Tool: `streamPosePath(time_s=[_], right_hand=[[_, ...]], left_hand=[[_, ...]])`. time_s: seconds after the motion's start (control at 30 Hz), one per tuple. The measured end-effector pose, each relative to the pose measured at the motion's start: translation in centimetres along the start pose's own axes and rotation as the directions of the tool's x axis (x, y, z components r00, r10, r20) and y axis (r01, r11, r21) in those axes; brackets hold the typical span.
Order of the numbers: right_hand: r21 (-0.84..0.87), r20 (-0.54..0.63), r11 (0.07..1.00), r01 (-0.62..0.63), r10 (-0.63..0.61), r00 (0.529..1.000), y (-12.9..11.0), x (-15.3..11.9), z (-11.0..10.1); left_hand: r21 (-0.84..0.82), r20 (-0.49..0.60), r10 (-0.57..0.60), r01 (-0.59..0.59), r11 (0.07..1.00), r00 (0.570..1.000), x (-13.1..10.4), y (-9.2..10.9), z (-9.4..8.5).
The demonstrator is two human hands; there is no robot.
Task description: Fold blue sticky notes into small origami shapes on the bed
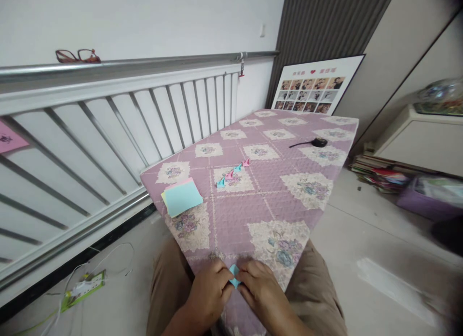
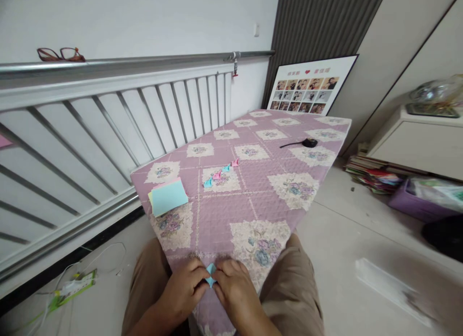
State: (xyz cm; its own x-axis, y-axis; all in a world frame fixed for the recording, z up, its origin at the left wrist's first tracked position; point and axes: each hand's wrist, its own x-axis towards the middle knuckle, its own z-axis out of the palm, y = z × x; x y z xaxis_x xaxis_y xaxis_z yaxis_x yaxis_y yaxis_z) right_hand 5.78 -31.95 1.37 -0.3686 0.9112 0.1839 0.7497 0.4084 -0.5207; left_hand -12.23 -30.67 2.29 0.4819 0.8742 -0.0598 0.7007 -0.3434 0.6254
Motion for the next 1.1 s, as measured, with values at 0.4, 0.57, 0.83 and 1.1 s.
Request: streamPosePath(time_s=[0.4,0.57,0.83,1.1], right_hand=[[0.020,-0.018,0.999,-0.026,0.026,1.000,0.0,-0.2,0.4],[0.010,-0.037,0.999,-0.040,0.040,0.999,0.0,-0.1,0.8],[-0.014,-0.053,0.997,-0.074,0.073,0.996,-0.1,-0.1,1.2],[0.012,-0.086,0.996,-0.092,0.093,0.992,0.7,-0.5,1.8]], left_hand=[[0.242,0.067,0.037,-0.052,0.969,0.997,0.0,-0.5,0.8],[0.253,0.029,0.023,-0.030,0.967,0.999,0.2,-0.8,1.4],[0.253,0.067,-0.049,0.030,0.967,0.997,0.4,-0.6,0.9],[0.242,0.057,-0.156,0.138,0.960,0.986,0.6,0.3,0.6]])
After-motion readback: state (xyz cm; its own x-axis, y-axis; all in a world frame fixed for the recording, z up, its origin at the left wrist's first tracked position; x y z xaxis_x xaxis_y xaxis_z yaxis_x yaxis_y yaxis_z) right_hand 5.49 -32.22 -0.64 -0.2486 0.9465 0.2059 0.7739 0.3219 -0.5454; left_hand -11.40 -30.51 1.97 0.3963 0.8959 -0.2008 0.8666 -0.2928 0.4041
